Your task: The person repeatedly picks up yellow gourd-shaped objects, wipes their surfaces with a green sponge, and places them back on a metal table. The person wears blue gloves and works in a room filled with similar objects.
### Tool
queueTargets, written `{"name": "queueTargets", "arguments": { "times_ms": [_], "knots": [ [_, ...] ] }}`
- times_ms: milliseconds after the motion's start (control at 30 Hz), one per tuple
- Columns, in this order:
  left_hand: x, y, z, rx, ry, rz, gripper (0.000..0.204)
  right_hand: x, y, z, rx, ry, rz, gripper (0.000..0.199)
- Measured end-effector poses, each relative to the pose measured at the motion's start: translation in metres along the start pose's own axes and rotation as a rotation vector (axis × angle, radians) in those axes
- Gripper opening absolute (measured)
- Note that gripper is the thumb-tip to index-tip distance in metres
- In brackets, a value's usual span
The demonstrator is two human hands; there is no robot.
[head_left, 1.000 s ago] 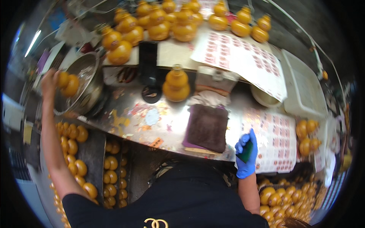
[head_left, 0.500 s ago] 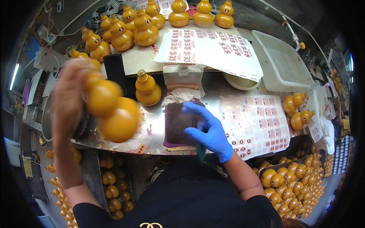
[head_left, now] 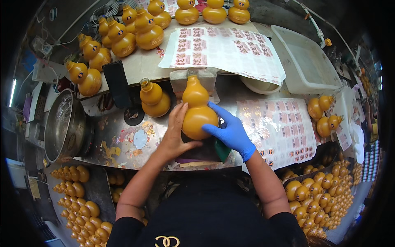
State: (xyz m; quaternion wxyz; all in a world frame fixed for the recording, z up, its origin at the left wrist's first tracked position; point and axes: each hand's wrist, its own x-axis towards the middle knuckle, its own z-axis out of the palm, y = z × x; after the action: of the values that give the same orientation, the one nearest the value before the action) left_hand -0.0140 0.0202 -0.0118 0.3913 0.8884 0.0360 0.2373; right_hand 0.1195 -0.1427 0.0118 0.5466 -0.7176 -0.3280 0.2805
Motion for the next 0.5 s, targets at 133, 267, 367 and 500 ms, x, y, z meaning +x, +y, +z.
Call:
{"name": "queueTargets", "arguments": {
  "times_ms": [133, 267, 367, 500],
  "knots": [
    [-0.006, 0.006, 0.007, -0.016, 0.041, -0.084, 0.102, -0.003, -0.004, -0.001, 0.114, -0.047, 0.091, 0.068],
    [0.002, 0.014, 0.003, 0.097, 0.034, -0.027, 0.095, -0.011, 0.018, -0.003, 0.18, 0.037, -0.067, 0.059],
    [0.005, 0.0, 0.009, 0.179, 0.136, 0.085, 0.09, -0.005, 0.029, 0.015, 0.296, 0.101, -0.118, 0.056],
    [-0.006, -0.007, 0.018, 0.243, 0.126, 0.065, 0.091, -0.052, 0.044, 0.007, 0.1, 0.316, -0.186, 0.048]
  ]
}}
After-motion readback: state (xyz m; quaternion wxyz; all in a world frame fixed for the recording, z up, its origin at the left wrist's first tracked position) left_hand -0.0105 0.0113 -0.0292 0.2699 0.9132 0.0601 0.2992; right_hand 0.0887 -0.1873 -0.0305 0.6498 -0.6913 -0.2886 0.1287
